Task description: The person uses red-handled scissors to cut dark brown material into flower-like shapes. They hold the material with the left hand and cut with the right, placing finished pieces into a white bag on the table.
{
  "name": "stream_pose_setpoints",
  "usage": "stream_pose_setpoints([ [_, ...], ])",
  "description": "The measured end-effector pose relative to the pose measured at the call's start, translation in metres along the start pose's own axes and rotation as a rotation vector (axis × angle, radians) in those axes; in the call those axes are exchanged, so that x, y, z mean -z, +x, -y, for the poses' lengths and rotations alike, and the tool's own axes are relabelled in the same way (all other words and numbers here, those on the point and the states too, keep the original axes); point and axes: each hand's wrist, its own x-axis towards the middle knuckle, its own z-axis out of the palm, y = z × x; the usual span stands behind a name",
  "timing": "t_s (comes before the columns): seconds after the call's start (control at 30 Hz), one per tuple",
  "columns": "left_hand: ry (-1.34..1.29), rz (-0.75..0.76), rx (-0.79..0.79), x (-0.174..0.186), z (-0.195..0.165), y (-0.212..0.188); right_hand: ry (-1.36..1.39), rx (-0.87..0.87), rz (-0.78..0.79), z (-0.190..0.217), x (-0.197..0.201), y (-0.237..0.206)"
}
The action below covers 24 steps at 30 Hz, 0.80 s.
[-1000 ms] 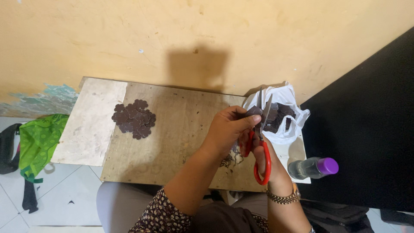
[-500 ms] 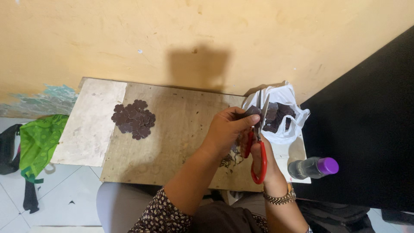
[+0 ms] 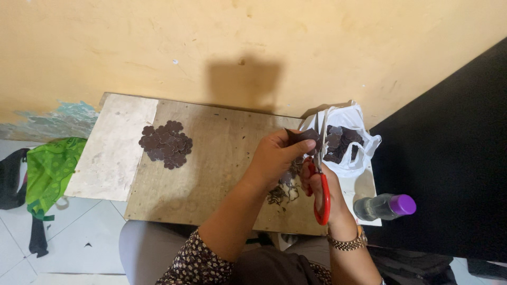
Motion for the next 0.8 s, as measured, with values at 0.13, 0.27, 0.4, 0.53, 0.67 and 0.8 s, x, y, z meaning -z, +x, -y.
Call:
stream_pose_setpoints([
  [0.13, 0.019, -0.014, 0.022, 0.001, 0.003, 0.001, -0.012, -0.040, -0.021, 0.000, 0.002, -0.001],
  [0.27, 0.064, -0.068, 0.029, -0.001, 0.000, -0.001, -0.047, -0.010, 0.045, 0.005, 0.007, -0.002],
  [0.4, 0.125, -0.092, -0.044, -0.007, -0.004, -0.004, -0.044, 0.006, 0.091, 0.007, 0.009, -0.004],
  [0.53, 0.195, -0.144, -0.073, -0.013, -0.004, -0.009, -0.051, -0.032, 0.067, 0.004, 0.007, -0.004],
  [0.67, 0.166, -0.131, -0.144, -0.017, -0.002, -0.009, -0.007, -0.001, 0.042, -0.001, 0.001, -0.005],
  [0.8, 0.159, -0.150, -0.109, -0.019, 0.000, -0.012, 0.028, 0.046, 0.024, -0.004, -0.004, -0.004],
])
